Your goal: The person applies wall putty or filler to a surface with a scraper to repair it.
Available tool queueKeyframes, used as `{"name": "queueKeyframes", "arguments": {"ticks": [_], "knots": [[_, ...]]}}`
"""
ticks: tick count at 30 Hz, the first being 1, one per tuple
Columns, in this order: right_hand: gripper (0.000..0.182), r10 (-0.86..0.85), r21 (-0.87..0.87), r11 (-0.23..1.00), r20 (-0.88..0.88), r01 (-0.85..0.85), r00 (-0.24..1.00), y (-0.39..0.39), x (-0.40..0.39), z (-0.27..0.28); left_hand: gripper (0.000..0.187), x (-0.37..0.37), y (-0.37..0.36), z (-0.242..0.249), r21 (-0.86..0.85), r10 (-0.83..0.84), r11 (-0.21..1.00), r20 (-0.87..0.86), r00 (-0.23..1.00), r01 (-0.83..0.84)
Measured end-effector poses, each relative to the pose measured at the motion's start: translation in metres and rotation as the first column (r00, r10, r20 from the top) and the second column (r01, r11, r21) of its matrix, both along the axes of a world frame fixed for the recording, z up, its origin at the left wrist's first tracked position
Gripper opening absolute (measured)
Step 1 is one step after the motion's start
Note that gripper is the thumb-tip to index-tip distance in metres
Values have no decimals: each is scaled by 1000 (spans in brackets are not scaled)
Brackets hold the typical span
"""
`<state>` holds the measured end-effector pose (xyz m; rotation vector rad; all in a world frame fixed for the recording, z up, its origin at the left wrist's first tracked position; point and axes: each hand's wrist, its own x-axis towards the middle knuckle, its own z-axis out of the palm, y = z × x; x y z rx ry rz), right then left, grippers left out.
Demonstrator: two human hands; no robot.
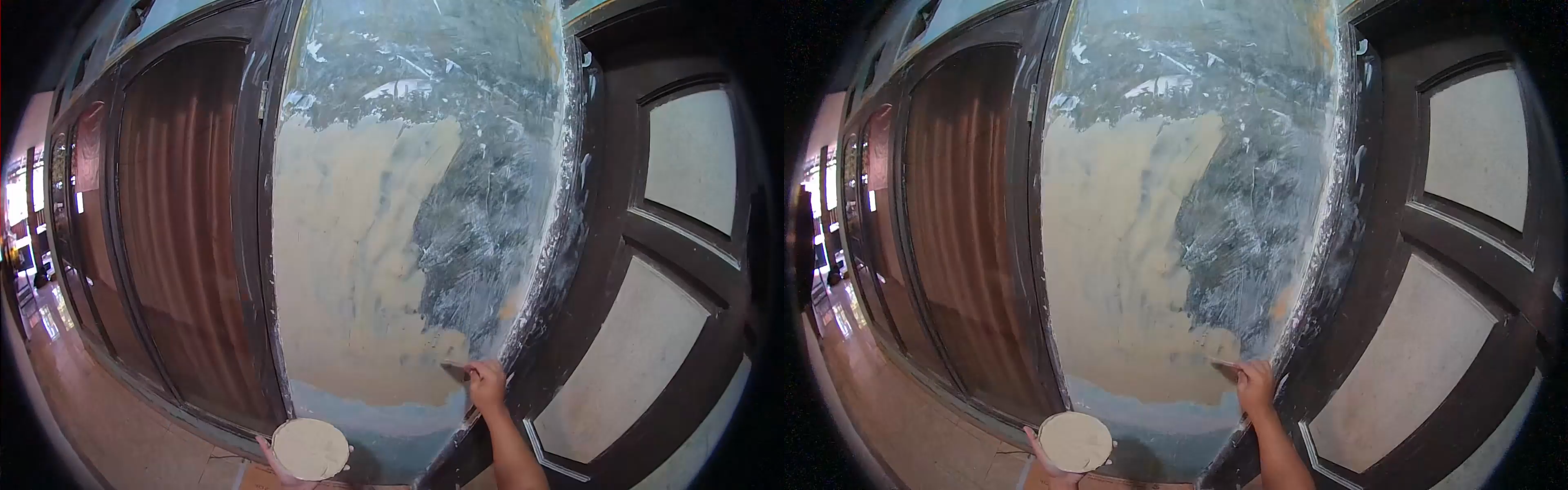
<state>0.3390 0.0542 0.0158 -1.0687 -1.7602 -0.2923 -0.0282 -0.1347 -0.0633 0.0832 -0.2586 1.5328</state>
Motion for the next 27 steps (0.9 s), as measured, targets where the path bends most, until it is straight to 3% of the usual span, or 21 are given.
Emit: {"name": "queueKeyframes", "arguments": {"ticks": [4,5,6,8,10,12,15,17,18,20,22,24,27], "knots": [[16,-39,-287,954,152,82,988,-3,9,-123,111,-1,-7,-10,-13,-22,1000,32,999,22],[15,-38,-290,953,173,88,984,3,13,-146,112,-6,-5,-16,-20,-20,1000,-49,999,19],[14,-37,-290,953,193,92,981,3,11,-148,113,-6,-3,-14,-22,-17,1000,-131,991,14],[15,-100,-254,957,150,137,984,17,17,-139,113,-6,-7,-8,-40,-36,999,-44,998,35],[15,-161,-218,959,102,180,982,24,14,-90,113,-7,-9,-4,-49,-53,997,-16,998,52],[14,-90,-43,995,-69,87,994,14,13,-32,113,-7,-5,-7,-62,-51,997,20,999,52],[13,-24,-57,998,-39,22,999,7,21,-46,112,-3,-5,-15,-106,18,994,-89,996,-27],[13,-18,-127,992,-4,17,1000,2,18,-93,111,0,-7,-12,-231,167,961,52,985,-150],[12,-6,-190,982,40,14,999,0,18,-116,111,-3,-5,-20,-234,163,961,56,985,-146],[13,-23,-269,962,94,48,995,2,10,-151,106,-12,2,-42,-35,167,980,-375,912,-193],[14,-29,-355,931,147,80,989,4,8,-156,105,-9,-2,-29,-6,158,985,-400,903,-175],[12,-105,-246,961,101,127,989,29,6,-124,107,-4,1,-17,-17,234,965,-396,888,-262],[12,-109,-137,985,-48,101,993,27,3,-55,107,-2,1,-18,-41,187,976,-341,921,-213]]}}
